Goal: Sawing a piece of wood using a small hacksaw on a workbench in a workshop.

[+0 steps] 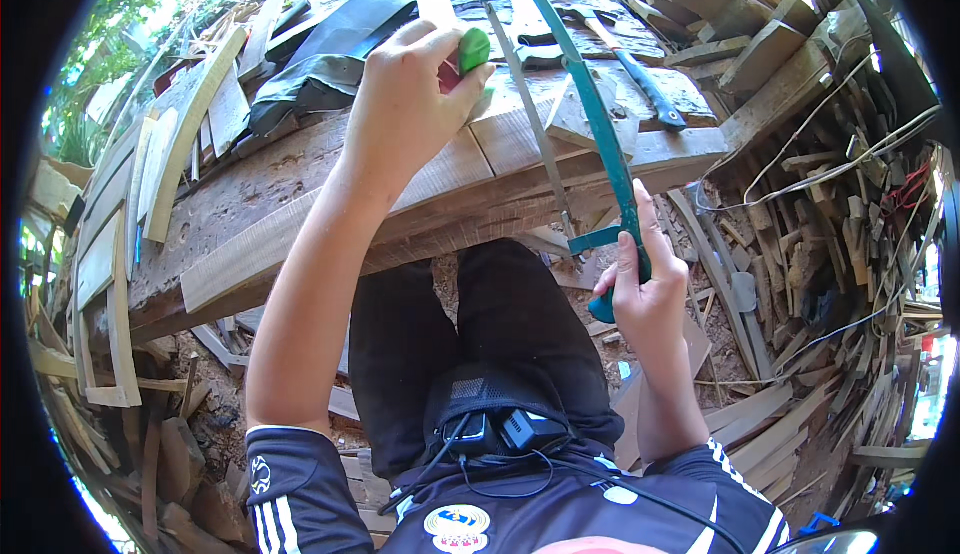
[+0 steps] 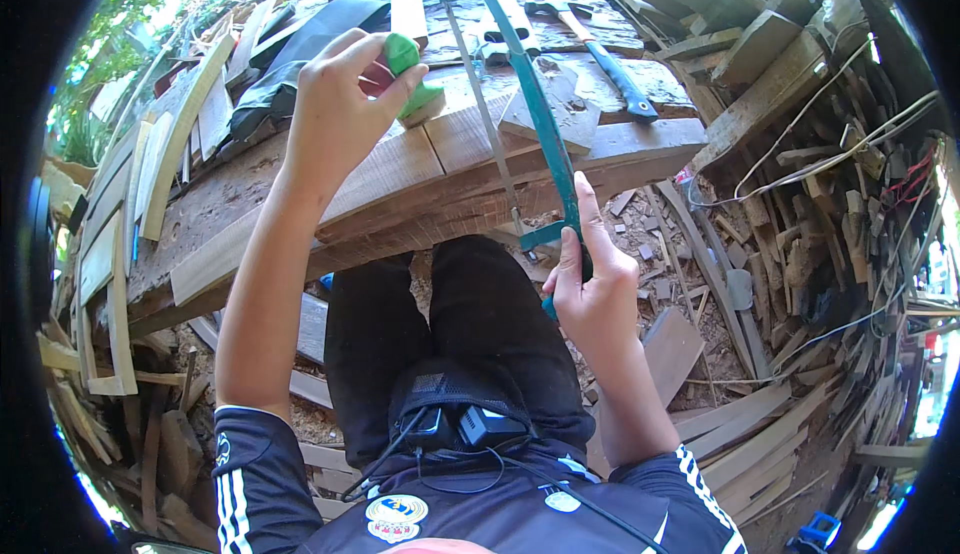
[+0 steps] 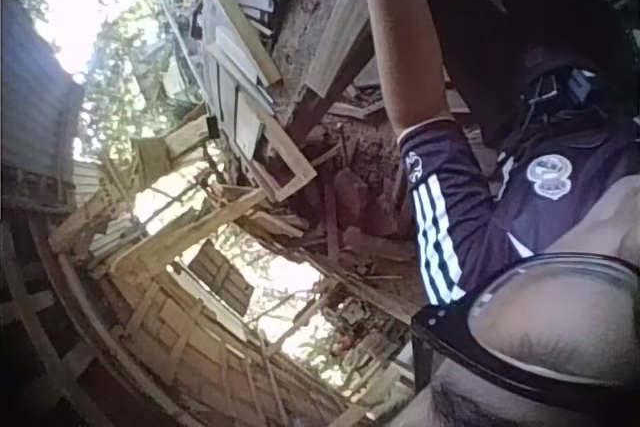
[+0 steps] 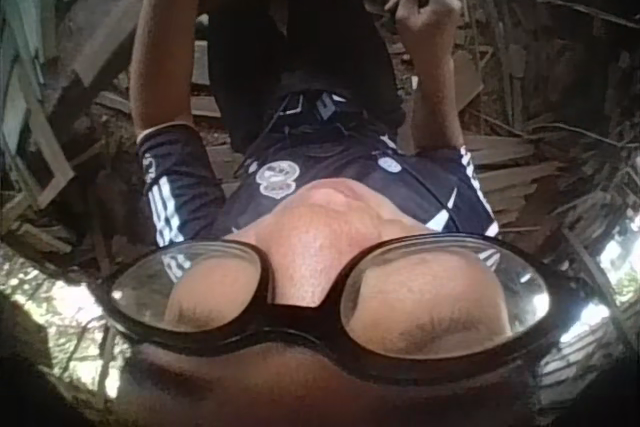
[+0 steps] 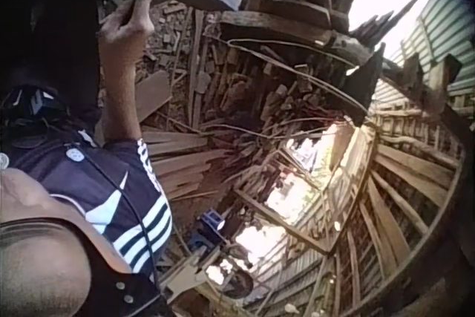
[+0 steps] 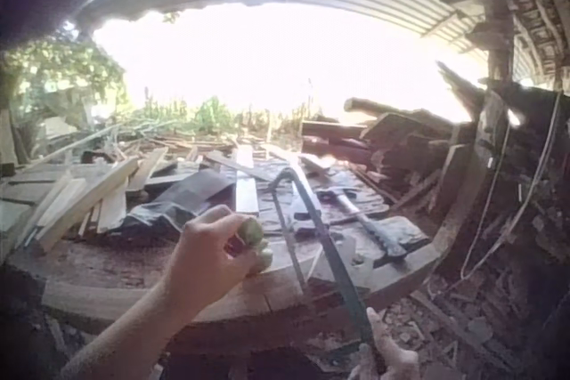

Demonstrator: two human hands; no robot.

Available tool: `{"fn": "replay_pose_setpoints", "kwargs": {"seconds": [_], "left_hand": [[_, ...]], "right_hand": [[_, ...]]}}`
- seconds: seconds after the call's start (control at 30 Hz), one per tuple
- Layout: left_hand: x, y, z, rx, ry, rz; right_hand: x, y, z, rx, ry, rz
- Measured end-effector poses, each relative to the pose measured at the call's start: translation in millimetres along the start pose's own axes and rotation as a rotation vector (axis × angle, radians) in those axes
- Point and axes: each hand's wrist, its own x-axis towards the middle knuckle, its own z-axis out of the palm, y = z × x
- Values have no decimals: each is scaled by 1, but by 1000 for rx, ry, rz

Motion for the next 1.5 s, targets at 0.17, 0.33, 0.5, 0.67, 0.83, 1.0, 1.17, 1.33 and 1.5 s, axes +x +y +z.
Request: {"fn": "replay_pose_setpoints", "kwargs": {"seconds": [0.17, 0.33, 0.5, 0.67, 0.83, 1.0, 1.17, 1.33, 1.5], "left_hand": [[-4, -21, 7, 20, -103, -46], [-11, -20, 0, -50, -121, -96], [-9, -14, 4, -170, -13, -189], [-10, -25, 14, -257, -39, -140], [17, -51, 11, -173, -166, -86], [38, -57, 3, -343, -460, -387], [49, -74, 12, -433, -539, -505], [46, -98, 14, -572, -578, -658], [37, -111, 27, -491, -391, -571]], "right_hand": [[-1, 0, 0, 6, -12, 9], [1, 4, 0, -16, -28, 0], [2, 3, 2, 1, -12, -22], [-1, 5, 3, -17, -3, -24], [-3, 3, 3, -26, -27, 3], [-1, 0, 3, -34, -12, -4], [3, -2, -1, -48, -28, 3], [2, 0, 3, -47, -13, 7], [2, -1, 3, -60, 3, -7]]}}
